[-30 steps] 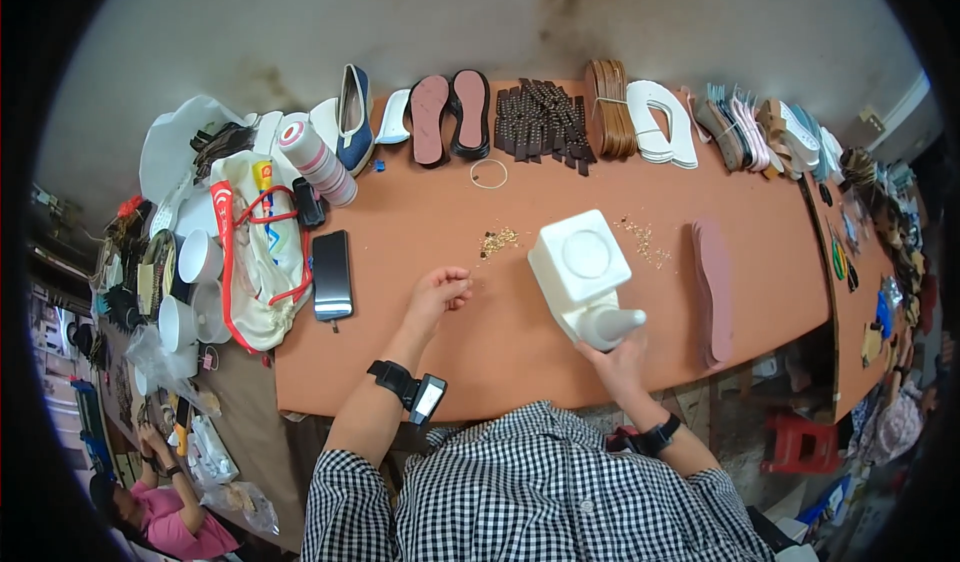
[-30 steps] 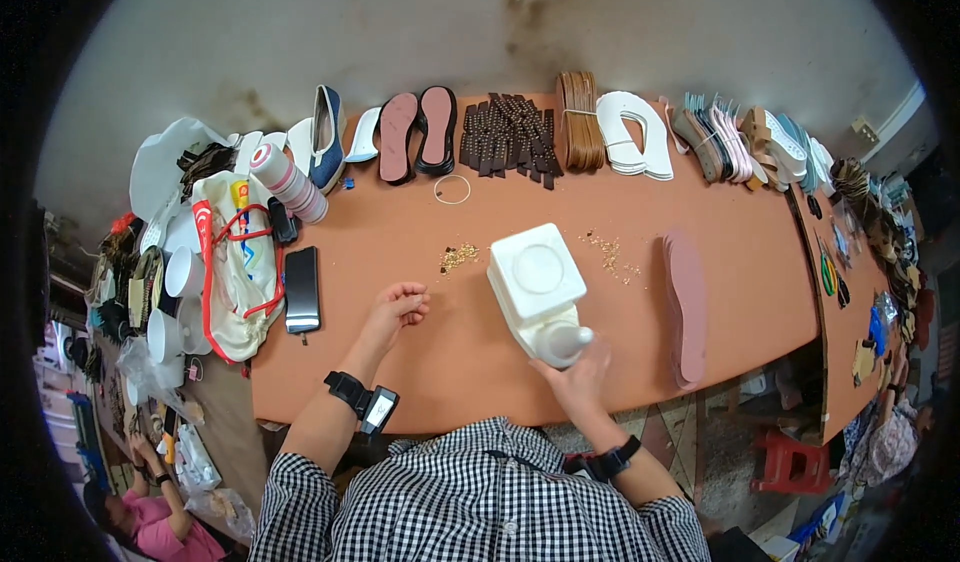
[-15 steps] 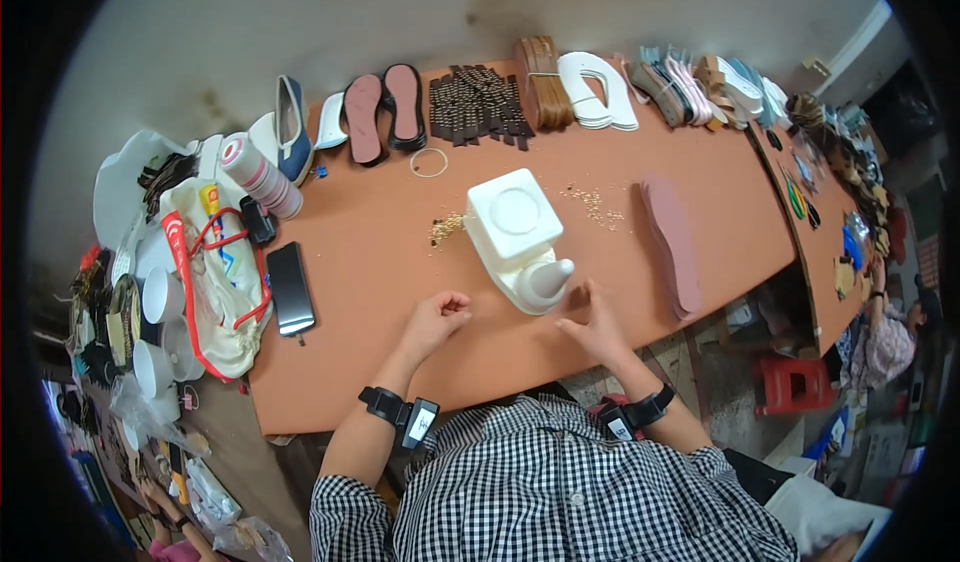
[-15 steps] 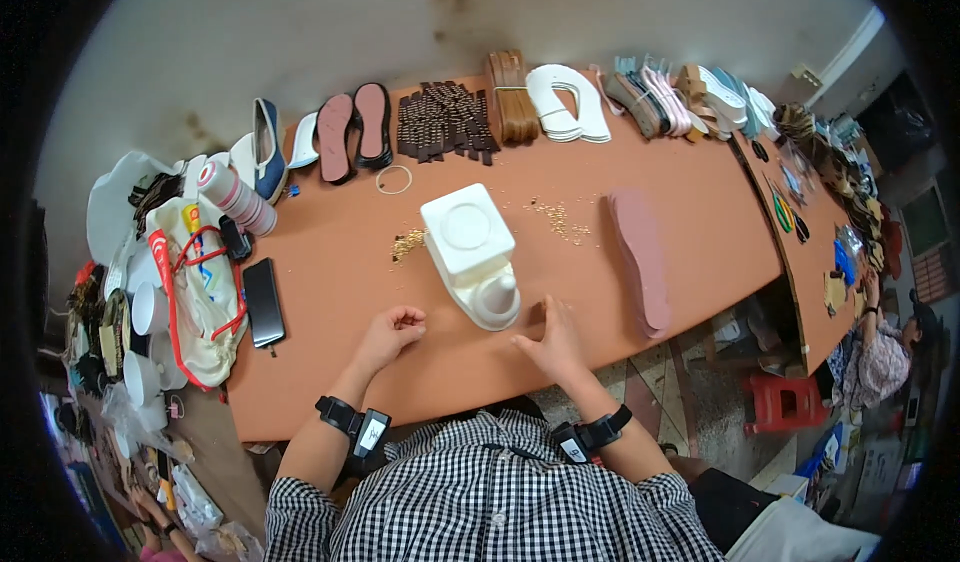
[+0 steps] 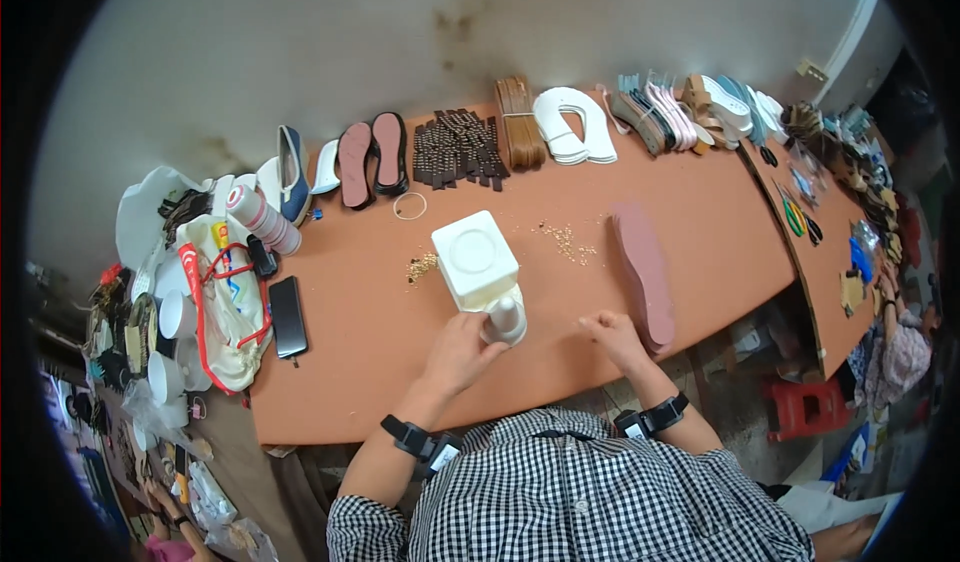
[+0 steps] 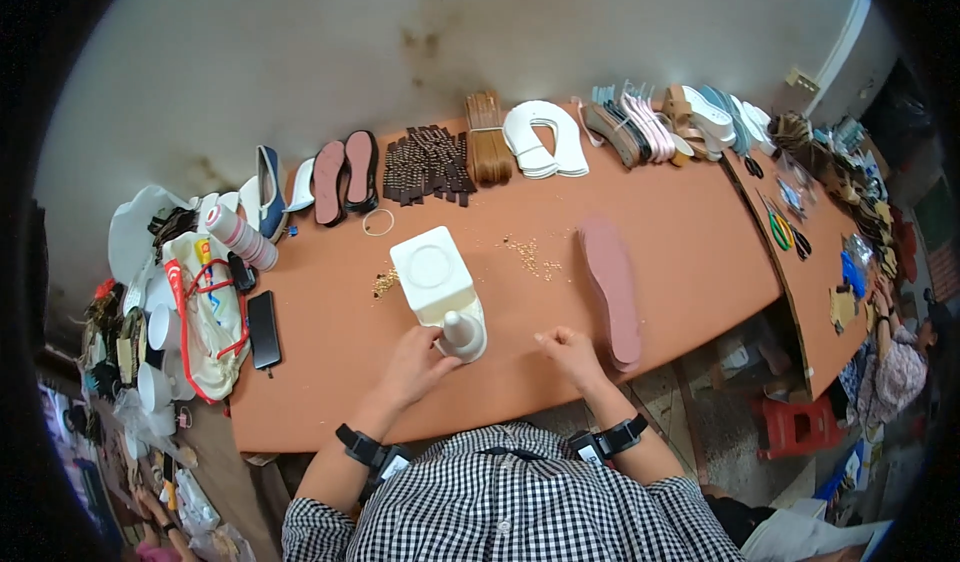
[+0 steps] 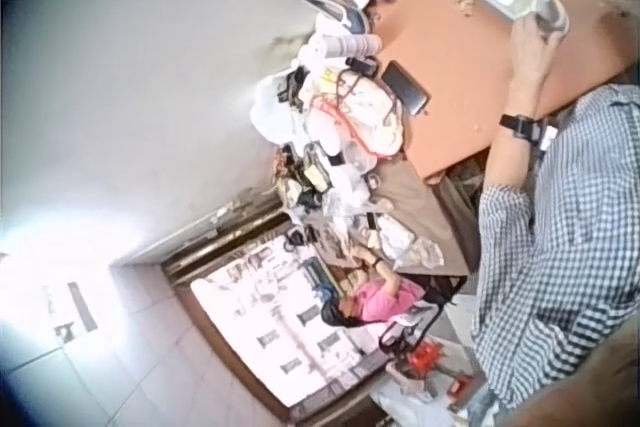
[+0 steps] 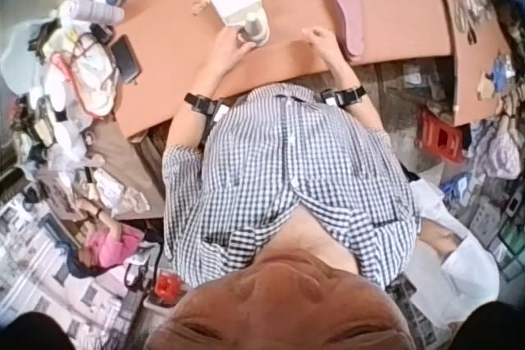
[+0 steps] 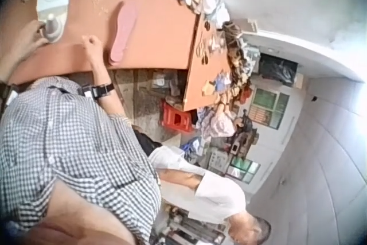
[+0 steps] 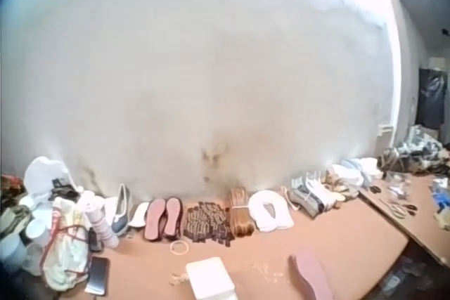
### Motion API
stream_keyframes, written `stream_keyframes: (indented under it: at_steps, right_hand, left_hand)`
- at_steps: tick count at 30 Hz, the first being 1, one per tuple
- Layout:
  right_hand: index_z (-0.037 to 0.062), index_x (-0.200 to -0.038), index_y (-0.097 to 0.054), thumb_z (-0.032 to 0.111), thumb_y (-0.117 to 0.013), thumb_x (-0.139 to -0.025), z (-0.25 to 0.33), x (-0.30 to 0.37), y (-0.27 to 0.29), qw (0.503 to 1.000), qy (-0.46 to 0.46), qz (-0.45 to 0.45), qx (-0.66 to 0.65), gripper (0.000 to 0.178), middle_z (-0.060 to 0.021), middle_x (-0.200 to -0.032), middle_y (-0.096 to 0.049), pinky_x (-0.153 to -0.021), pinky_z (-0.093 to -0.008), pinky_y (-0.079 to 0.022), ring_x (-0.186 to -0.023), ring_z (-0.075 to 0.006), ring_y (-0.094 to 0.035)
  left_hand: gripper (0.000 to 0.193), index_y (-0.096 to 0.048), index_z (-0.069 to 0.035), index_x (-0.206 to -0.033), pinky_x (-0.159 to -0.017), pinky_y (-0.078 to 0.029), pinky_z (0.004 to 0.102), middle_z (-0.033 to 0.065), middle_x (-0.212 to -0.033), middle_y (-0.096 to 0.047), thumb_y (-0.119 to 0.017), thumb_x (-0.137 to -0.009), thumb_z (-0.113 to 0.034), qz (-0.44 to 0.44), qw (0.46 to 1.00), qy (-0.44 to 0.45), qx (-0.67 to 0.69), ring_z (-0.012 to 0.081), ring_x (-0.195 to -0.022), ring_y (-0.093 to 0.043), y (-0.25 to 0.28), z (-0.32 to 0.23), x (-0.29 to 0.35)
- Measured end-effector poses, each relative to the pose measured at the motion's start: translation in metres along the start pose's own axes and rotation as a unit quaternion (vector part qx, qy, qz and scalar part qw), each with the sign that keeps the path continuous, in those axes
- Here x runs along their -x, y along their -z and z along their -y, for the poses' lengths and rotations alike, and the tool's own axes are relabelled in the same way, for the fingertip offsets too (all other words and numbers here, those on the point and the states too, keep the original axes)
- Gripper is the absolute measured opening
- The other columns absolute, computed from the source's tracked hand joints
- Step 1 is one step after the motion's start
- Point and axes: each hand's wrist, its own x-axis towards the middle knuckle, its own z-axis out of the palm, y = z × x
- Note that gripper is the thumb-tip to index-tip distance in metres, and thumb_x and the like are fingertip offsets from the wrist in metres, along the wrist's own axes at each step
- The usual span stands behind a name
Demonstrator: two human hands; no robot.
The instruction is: The recorder sorts and organizes various shoe components like insoles and uppers on a worktable.
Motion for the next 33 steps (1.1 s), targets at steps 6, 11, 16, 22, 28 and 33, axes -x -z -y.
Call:
stream_keyframes:
  at_steps: [6, 11, 16, 22, 28, 33]
  right_hand:
    - [0.0001, -0.114, -0.048, 0.013, -0.067, -0.075, 0.011, -0.027, -0.043, 0.969, 0.025, 0.216, 0.117, 0.045, -0.0068, -0.088, -0.057, -0.067, -0.0245, -0.046, -0.079, -0.0112, -0.054]
    - [0.0037, -0.117, -0.045, 0.008, -0.076, -0.061, -0.015, -0.062, -0.071, 0.929, 0.179, 0.319, 0.066, 0.065, -0.0167, -0.112, -0.043, -0.083, -0.035, -0.045, -0.1, -0.0275, -0.049]
    - [0.0069, -0.123, -0.039, 0.014, -0.079, -0.059, -0.015, -0.063, -0.069, 0.904, 0.257, 0.286, 0.189, 0.076, -0.0185, -0.113, -0.044, -0.085, -0.0372, -0.044, -0.103, -0.0323, -0.046]
    - [0.0108, -0.127, -0.037, 0.022, -0.079, -0.06, -0.002, -0.058, -0.071, 0.887, 0.293, 0.246, 0.26, 0.08, -0.0182, -0.106, -0.046, -0.081, -0.0377, -0.044, -0.097, -0.0326, -0.05]
    - [0.012, -0.127, -0.038, 0.026, -0.078, -0.062, 0.007, -0.053, -0.072, 0.878, 0.28, 0.231, 0.311, 0.078, -0.0164, -0.106, -0.046, -0.08, -0.0394, -0.044, -0.096, -0.0325, -0.051]
    - [0.0121, -0.125, -0.036, 0.025, -0.078, -0.06, 0.012, -0.051, -0.074, 0.88, 0.281, 0.233, 0.303, 0.078, -0.0162, -0.107, -0.046, -0.082, -0.0401, -0.044, -0.098, -0.033, -0.05]
  left_hand:
    - [0.046, -0.051, -0.003, -0.104, -0.081, -0.044, 0.0384, 0.0141, -0.102, -0.053, -0.069, -0.069, -0.027, -0.047, 0.996, 0.053, -0.062, 0.0298, -0.095, -0.051, -0.006, -0.018, -0.005]
    - [0.048, -0.051, -0.004, -0.104, -0.08, -0.044, 0.0387, 0.0139, -0.103, -0.053, -0.069, -0.069, -0.031, -0.044, 0.993, 0.09, -0.063, 0.0294, -0.096, -0.052, -0.012, -0.031, -0.014]
    - [0.05, -0.052, -0.005, -0.103, -0.079, -0.045, 0.0384, 0.0127, -0.104, -0.054, -0.069, -0.067, -0.036, -0.019, 0.991, 0.125, -0.043, 0.0298, -0.097, -0.052, -0.011, -0.035, -0.022]
    - [0.044, -0.054, -0.005, -0.095, -0.074, -0.047, 0.0395, 0.0139, -0.094, -0.057, -0.069, -0.065, -0.034, -0.066, 0.994, 0.091, -0.004, 0.031, -0.087, -0.056, -0.01, -0.025, -0.029]
    - [0.036, -0.055, -0.004, -0.089, -0.068, -0.048, 0.0395, 0.0147, -0.084, -0.06, -0.065, -0.065, -0.03, -0.04, 0.996, 0.071, 0.031, 0.0319, -0.079, -0.059, -0.003, -0.017, -0.034]
    - [0.035, -0.057, -0.006, -0.093, -0.069, -0.048, 0.0384, 0.0124, -0.087, -0.061, -0.063, -0.066, -0.028, -0.022, 0.998, 0.033, 0.048, 0.0299, -0.081, -0.059, 0.002, -0.012, -0.037]
